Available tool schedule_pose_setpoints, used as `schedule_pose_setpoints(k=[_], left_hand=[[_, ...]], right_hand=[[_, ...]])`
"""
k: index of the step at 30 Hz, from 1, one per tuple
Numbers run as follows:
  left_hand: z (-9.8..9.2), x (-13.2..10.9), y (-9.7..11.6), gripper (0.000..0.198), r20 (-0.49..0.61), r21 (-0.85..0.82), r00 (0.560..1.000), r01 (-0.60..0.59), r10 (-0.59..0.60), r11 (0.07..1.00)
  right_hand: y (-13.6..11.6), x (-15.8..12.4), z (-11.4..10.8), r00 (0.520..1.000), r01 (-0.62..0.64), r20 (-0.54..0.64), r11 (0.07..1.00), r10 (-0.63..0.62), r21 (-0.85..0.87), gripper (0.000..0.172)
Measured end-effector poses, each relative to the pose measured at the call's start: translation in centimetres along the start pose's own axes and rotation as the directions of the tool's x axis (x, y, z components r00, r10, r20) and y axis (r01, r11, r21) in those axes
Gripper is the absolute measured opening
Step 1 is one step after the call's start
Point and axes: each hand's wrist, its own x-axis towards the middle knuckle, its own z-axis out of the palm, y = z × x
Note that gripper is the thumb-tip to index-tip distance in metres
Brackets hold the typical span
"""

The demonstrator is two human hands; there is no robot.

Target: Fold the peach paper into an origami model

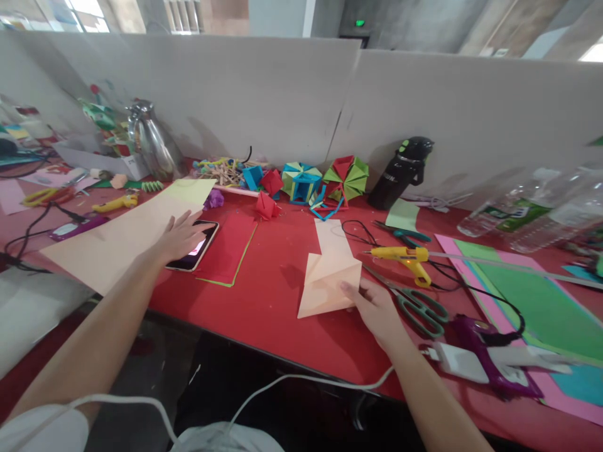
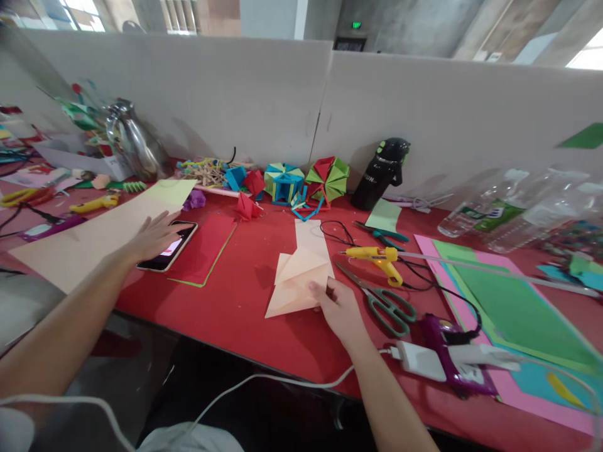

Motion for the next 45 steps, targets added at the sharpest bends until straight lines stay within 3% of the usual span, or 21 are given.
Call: schedule_pose_setpoints(k=[9, 16, 27, 36, 43, 45], left_hand=[[-0.2, -0.2, -0.4, 0.047, -0.061, -0.087, 0.998, -0.011, 0.005, 0.996], [-0.5, 0.4, -1.2, 0.049, -0.322, -0.341, 0.947, -0.129, 0.013, 0.931], [0.0, -0.3, -2.2, 0.048, -0.316, -0.430, 0.949, -0.122, -0.023, 0.894], [0.8, 0.8, -2.2, 0.048, -0.303, -0.455, 0.952, -0.114, -0.033, 0.883], [0.2, -3.0, -3.0, 0.038, -0.410, -0.457, 0.907, -0.108, -0.101, 0.883], [0.5, -4.3, -3.3, 0.041, -0.381, -0.428, 0.919, -0.083, -0.097, 0.900]], right_hand=[[-0.4, -0.1, 0.1, 1.000, -0.027, 0.006, 0.999, 0.026, 0.037, 0.039], [-0.2, -0.1, 0.0, 1.000, -0.017, 0.012, 0.999, 0.016, 0.038, 0.036], [-0.2, -0.1, 0.0, 0.999, -0.032, 0.011, 0.999, 0.031, 0.029, 0.038], [-0.2, -0.1, 0.0, 0.998, -0.051, 0.025, 0.997, 0.050, 0.061, 0.038], [-0.2, -0.1, 0.0, 0.999, -0.043, 0.025, 0.998, 0.042, 0.055, 0.038], [-0.1, 0.0, 0.0, 0.999, -0.042, 0.026, 0.998, 0.041, 0.053, 0.039]])
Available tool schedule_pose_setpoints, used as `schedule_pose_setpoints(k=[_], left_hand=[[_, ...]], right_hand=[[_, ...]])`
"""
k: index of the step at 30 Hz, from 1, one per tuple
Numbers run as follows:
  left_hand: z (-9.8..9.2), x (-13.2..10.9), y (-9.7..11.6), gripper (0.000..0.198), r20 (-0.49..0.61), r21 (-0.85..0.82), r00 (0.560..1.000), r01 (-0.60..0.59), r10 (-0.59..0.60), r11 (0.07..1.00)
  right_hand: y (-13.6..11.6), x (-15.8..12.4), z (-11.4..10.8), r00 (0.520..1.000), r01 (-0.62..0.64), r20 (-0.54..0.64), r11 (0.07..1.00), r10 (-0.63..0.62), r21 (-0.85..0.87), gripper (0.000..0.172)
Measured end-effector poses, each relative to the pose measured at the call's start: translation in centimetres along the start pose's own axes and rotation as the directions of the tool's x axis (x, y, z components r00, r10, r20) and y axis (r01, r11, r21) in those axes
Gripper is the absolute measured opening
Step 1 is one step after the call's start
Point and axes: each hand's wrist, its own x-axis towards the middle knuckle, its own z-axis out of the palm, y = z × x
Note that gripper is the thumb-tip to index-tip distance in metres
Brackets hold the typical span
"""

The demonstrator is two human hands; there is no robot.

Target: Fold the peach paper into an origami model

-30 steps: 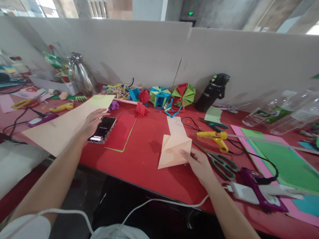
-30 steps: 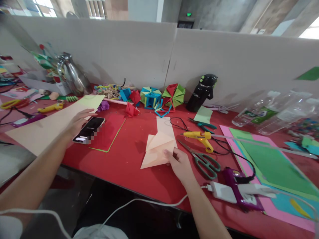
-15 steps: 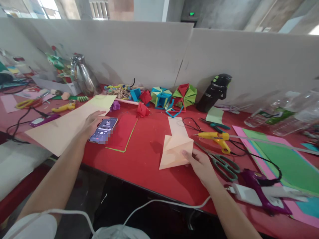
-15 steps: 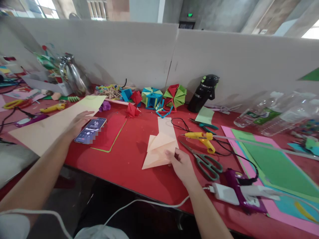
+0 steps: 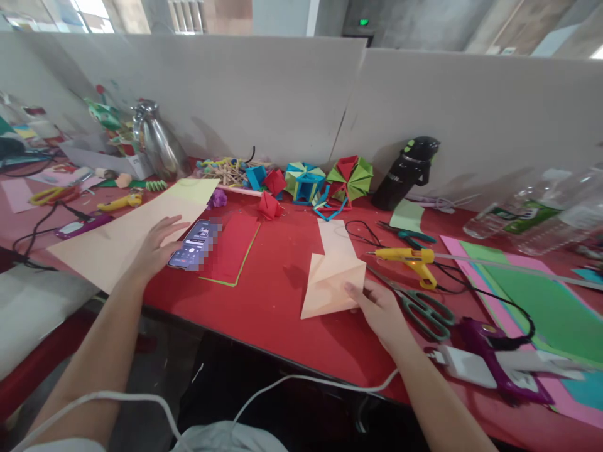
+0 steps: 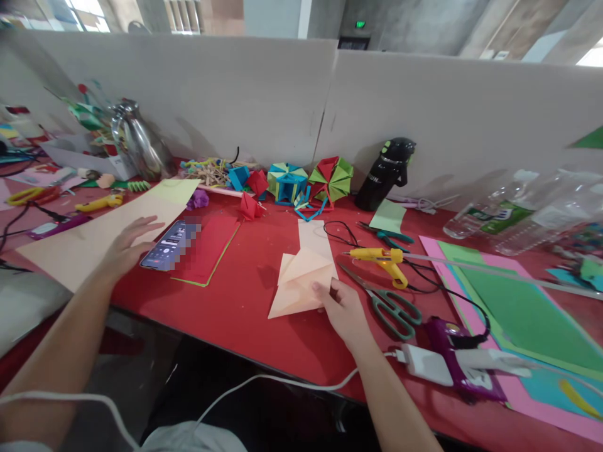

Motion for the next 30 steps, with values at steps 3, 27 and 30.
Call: schedule_pose_setpoints(k=[3, 27, 30], left_hand=[[-0.4, -1.5, -0.2, 0.041, 0.039, 0.053, 0.999, -0.010, 0.008, 0.999], [-0.7, -4.5, 3.2, 0.045, 0.236, 0.407, 0.964, -0.212, 0.121, 0.888], [-0.8, -4.6, 3.1, 0.043, 0.255, 0.396, 0.953, -0.256, 0.162, 0.882]], right_hand=[[0.2, 0.0, -0.1, 1.000, 0.003, -0.002, 1.000, -0.003, -0.005, 0.040], [0.5, 0.2, -0.1, 1.000, 0.020, 0.000, 0.999, -0.020, -0.031, 0.029], [0.3, 0.1, -0.1, 1.000, 0.024, -0.003, 0.999, -0.024, -0.043, 0.031]])
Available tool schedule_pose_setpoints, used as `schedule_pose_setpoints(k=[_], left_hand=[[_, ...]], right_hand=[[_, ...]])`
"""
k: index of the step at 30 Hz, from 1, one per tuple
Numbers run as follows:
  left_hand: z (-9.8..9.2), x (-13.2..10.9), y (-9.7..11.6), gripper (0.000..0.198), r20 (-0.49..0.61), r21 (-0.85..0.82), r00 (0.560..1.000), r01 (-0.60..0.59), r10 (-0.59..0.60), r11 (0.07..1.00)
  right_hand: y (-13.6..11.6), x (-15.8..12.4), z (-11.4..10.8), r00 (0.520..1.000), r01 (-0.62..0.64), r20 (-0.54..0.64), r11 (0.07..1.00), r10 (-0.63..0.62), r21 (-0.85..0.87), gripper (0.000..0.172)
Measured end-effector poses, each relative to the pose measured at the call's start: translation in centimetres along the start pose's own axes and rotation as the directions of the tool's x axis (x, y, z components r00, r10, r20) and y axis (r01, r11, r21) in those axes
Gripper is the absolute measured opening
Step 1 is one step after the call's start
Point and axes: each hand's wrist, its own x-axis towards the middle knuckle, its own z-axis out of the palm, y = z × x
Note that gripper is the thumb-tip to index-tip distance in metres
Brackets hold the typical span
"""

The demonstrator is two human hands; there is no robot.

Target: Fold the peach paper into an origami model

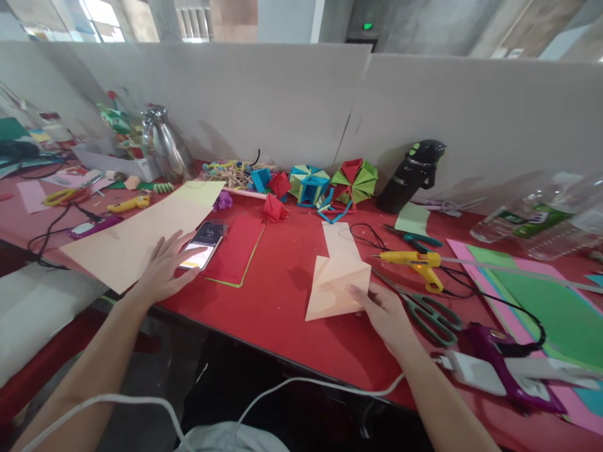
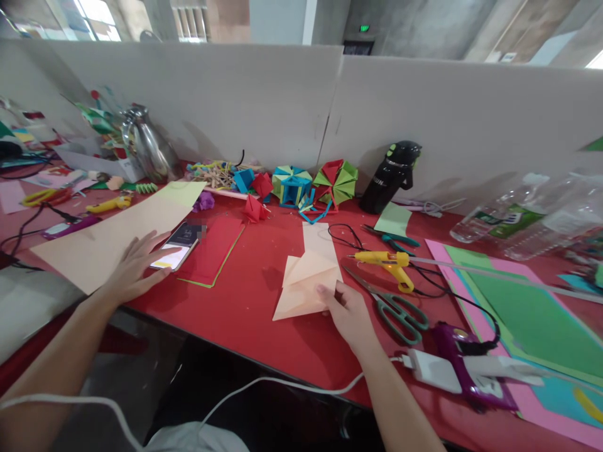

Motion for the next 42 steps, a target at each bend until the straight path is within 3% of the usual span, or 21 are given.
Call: schedule_pose_setpoints(k=[13, 15, 18, 20, 27, 34, 42], left_hand=[[0.4, 0.6, 0.1, 0.048, 0.083, -0.044, 0.997, -0.001, 0.004, 0.999], [0.3, 0.4, -0.1, 0.045, 0.004, -0.068, 1.000, 0.008, -0.008, 0.998], [0.2, -0.2, -0.6, 0.041, -0.202, -0.157, 0.976, 0.052, -0.084, 0.986], [0.2, -0.4, -0.7, 0.040, -0.250, -0.200, 0.956, 0.107, -0.156, 0.974], [0.8, -0.2, -0.5, 0.051, -0.028, -0.147, 0.957, 0.280, -0.287, 0.949], [1.1, -0.3, -1.8, 0.053, -0.070, -0.250, 0.953, 0.268, -0.293, 0.930], [1.4, 0.0, -2.1, 0.053, -0.104, -0.249, 0.943, 0.284, -0.317, 0.926]], right_hand=[[-0.3, -0.1, 0.0, 1.000, 0.003, -0.010, 0.999, -0.003, -0.034, 0.035], [-0.3, -0.1, 0.0, 1.000, 0.008, -0.017, 0.999, -0.009, -0.042, 0.035], [-0.2, 0.0, 0.0, 1.000, 0.008, -0.019, 0.999, -0.009, -0.046, 0.036], [-0.1, 0.0, 0.0, 1.000, 0.010, -0.005, 0.999, -0.010, -0.033, 0.036], [0.1, 0.1, -0.1, 1.000, 0.010, 0.000, 0.999, -0.010, -0.032, 0.037], [0.3, 0.1, -0.2, 1.000, 0.030, 0.000, 0.998, -0.030, -0.057, 0.040], [-0.1, 0.0, -0.1, 0.999, 0.032, -0.004, 0.998, -0.033, -0.061, 0.036]])
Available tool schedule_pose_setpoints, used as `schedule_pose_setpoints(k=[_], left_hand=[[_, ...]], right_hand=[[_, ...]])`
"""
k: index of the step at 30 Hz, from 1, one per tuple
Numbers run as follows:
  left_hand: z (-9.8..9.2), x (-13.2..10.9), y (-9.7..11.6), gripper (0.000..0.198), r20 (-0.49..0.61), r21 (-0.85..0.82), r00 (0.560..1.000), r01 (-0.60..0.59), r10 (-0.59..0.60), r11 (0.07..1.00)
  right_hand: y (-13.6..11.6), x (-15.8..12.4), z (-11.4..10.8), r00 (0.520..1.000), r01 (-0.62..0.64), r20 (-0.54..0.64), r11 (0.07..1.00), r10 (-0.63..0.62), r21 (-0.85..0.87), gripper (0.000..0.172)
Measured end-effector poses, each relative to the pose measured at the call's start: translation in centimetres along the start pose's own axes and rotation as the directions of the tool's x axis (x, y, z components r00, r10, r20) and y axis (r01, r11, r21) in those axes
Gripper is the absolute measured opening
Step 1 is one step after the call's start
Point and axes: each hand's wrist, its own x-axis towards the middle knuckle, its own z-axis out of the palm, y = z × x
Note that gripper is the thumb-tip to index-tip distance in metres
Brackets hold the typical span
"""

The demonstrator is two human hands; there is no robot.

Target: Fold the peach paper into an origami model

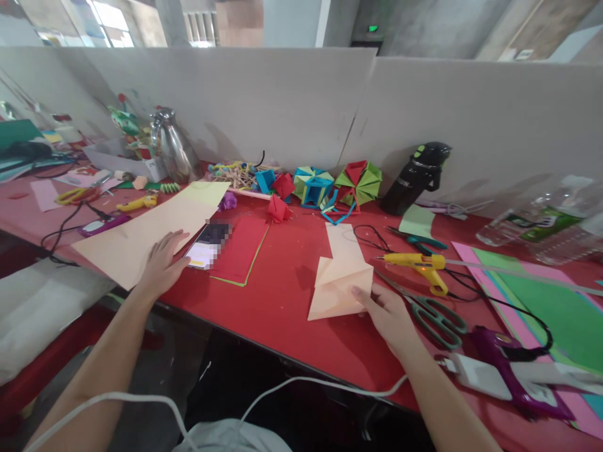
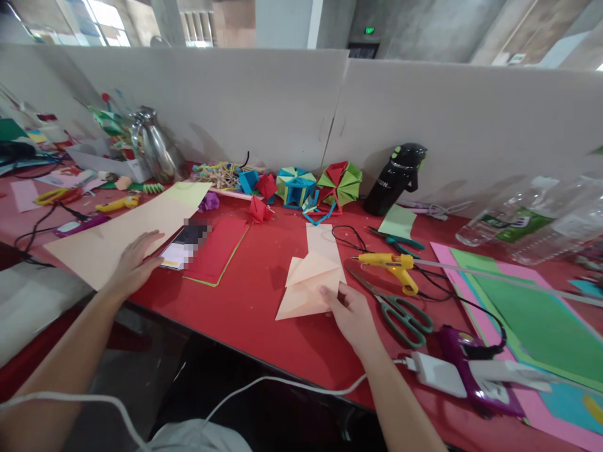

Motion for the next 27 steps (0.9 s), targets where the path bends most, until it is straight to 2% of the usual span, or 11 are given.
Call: schedule_pose_setpoints(k=[6, 14, 27], left_hand=[[0.30, 0.01, -0.73, 0.053, 0.017, 0.006, 1.000, -0.012, 0.012, 1.000], [0.29, -0.01, -0.71, 0.050, -0.016, -0.016, 0.999, -0.036, 0.036, 0.999], [0.09, 0.00, -0.43, 0.050, 0.014, -0.017, 0.998, -0.053, 0.053, 0.998]], right_hand=[[0.16, -0.08, 0.05, 1.000, -0.017, 0.023, 0.999, 0.016, 0.047, 0.038], [0.30, 0.00, 0.08, 1.000, -0.006, 0.023, 0.999, 0.005, 0.047, 0.040], [0.06, -0.02, 0.12, 0.999, -0.018, 0.036, 0.997, 0.016, 0.075, 0.031]])
